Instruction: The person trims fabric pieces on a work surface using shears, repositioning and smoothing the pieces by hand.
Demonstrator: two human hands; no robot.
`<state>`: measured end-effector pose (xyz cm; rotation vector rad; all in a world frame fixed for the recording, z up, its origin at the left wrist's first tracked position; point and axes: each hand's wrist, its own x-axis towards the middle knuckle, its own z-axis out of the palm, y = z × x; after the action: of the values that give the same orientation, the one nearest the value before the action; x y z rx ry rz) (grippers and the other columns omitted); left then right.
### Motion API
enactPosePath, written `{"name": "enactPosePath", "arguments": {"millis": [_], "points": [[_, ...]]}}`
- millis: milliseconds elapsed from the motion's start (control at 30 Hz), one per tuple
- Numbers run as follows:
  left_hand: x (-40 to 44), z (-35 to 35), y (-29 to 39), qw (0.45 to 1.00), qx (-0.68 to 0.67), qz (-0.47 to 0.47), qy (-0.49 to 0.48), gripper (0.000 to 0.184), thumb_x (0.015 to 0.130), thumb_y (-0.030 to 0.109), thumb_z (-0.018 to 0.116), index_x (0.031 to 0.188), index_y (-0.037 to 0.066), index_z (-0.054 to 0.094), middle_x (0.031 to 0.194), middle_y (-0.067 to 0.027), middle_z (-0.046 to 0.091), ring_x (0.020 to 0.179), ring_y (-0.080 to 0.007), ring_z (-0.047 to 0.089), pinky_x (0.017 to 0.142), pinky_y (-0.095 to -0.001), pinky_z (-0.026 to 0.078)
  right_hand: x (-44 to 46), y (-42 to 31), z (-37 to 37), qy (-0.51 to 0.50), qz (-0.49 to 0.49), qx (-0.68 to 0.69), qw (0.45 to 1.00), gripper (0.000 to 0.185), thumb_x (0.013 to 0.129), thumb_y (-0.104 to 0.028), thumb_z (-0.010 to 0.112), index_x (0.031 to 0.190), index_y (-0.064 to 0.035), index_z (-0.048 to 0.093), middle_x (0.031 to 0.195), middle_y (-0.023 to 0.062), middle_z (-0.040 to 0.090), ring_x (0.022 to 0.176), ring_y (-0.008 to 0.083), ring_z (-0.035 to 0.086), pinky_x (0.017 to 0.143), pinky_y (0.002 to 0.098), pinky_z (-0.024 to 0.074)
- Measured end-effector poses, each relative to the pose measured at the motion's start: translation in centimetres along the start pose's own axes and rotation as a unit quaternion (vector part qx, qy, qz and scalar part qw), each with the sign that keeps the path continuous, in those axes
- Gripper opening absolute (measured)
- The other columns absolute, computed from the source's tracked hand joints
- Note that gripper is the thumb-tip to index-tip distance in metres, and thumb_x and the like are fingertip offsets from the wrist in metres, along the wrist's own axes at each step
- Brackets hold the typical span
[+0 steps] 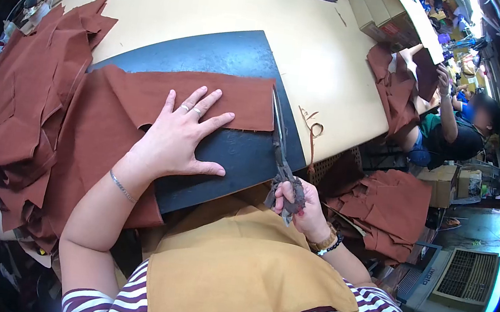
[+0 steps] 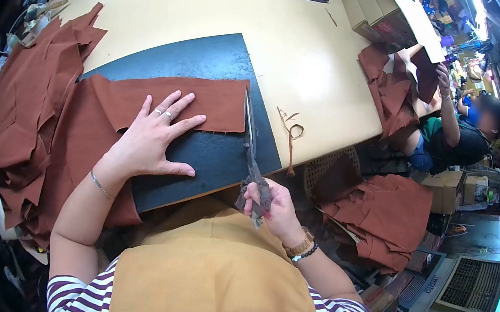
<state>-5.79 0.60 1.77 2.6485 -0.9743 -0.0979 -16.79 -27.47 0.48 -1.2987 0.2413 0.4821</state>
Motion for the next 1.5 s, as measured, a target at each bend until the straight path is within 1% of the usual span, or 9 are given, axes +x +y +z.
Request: {"name": "enactPosePath", "arguments": {"millis": [300,633,933,1033,1167,1267,1300,1367,1500], "points": [[0.0,-0.3,0.4,1.000,-0.012,0.021,-0.012,0.093,0.062,0.072,0.067,0.136,0.019,0.048,0.150,-0.0157,0.030,0.140,-0.0357,0.025,0.107,-0.0656,0.021,0.7,-1.3,0.1,0.021,-0.016,0.003,1.000,0.028,0.095,-0.028,0.055,0.085,-0.0029,0.059,0.071,0.0032,0.059,0.061,0.0105,0.059,0.059,0.0237,0.0491],[0.0,-0.2,0.2,1.000,-0.005,0.018,-0.002,0.093,0.062,0.073,0.067,0.135,0.019,0.049,0.149,-0.0163,0.031,0.139,-0.0359,0.026,0.106,-0.0649,0.022,0.1,-0.3,-0.7,0.034,-0.013,0.001,0.999,0.015,0.092,-0.016,0.057,0.085,-0.0023,0.056,0.076,0.0036,0.058,0.062,0.0110,0.059,0.058,0.0237,0.0487],[0.1,-0.1,0.1,1.000,-0.011,0.027,0.001,0.093,0.062,0.073,0.067,0.135,0.018,0.050,0.149,-0.0170,0.031,0.139,-0.0369,0.026,0.106,-0.0659,0.022,0.6,-0.6,-1.2,0.014,-0.019,0.005,1.000,0.015,0.092,-0.013,0.052,0.086,-0.0017,0.057,0.075,0.0054,0.059,0.061,0.0125,0.059,0.057,0.0256,0.0493],[0.2,0.0,-0.1,0.999,-0.015,0.034,-0.001,0.091,0.063,0.072,0.067,0.135,0.018,0.050,0.149,-0.0173,0.031,0.139,-0.0372,0.026,0.105,-0.0666,0.022,0.8,0.0,-1.2,0.018,-0.094,0.066,0.993,0.015,0.092,-0.014,0.051,0.087,-0.0011,0.057,0.072,0.0057,0.058,0.060,0.0138,0.057,0.057,0.0271,0.0491],[0.5,0.6,-0.6,0.999,-0.019,0.037,0.014,0.091,0.066,0.072,0.065,0.137,0.018,0.047,0.149,-0.0179,0.030,0.139,-0.0376,0.025,0.106,-0.0672,0.019,2.1,-1.1,-1.2,0.082,-0.176,0.058,0.979,0.035,0.099,-0.036,0.047,0.087,-0.0034,0.054,0.069,0.0043,0.055,0.062,0.0147,0.055,0.059,0.0300,0.0471],[0.9,1.3,-1.3,0.998,-0.029,0.040,0.038,0.091,0.068,0.071,0.064,0.140,0.019,0.043,0.150,-0.0180,0.028,0.140,-0.0382,0.023,0.107,-0.0673,0.017,4.5,-2.7,-1.1,0.050,-0.229,0.061,0.970,0.037,0.099,-0.038,0.048,0.091,-0.0032,0.055,0.069,0.0037,0.056,0.063,0.0148,0.056,0.062,0.0312,0.0469],[1.0,1.5,-1.5,0.997,-0.057,0.034,0.047,0.091,0.069,0.071,0.063,0.140,0.019,0.043,0.151,-0.0179,0.027,0.140,-0.0383,0.023,0.107,-0.0674,0.016,5.3,-3.5,-0.6,0.044,-0.266,0.004,0.963,0.031,0.098,-0.033,0.052,0.094,-0.0025,0.055,0.070,0.0043,0.057,0.064,0.0131,0.056,0.060,0.0290,0.0463],[1.1,1.4,-1.8,0.991,-0.109,0.028,0.068,0.091,0.070,0.071,0.063,0.141,0.020,0.041,0.151,-0.0178,0.026,0.141,-0.0385,0.022,0.108,-0.0677,0.014,7.6,-3.2,-0.2,0.064,-0.278,0.034,0.958,0.024,0.095,-0.026,0.059,0.094,-0.0023,0.056,0.070,0.0046,0.059,0.061,0.0103,0.056,0.054,0.0237,0.0435],[1.2,-0.5,-2.6,0.961,-0.227,0.039,0.155,0.069,0.082,0.053,0.064,0.140,0.020,0.043,0.152,-0.0159,0.027,0.141,-0.0350,0.022,0.111,-0.0614,0.015,9.9,-3.3,0.2,-0.022,-0.276,-0.108,0.955,0.014,0.093,-0.016,0.059,0.092,-0.0023,0.058,0.069,0.0038,0.061,0.057,0.0070,0.054,0.048,0.0196,0.0406]]}}
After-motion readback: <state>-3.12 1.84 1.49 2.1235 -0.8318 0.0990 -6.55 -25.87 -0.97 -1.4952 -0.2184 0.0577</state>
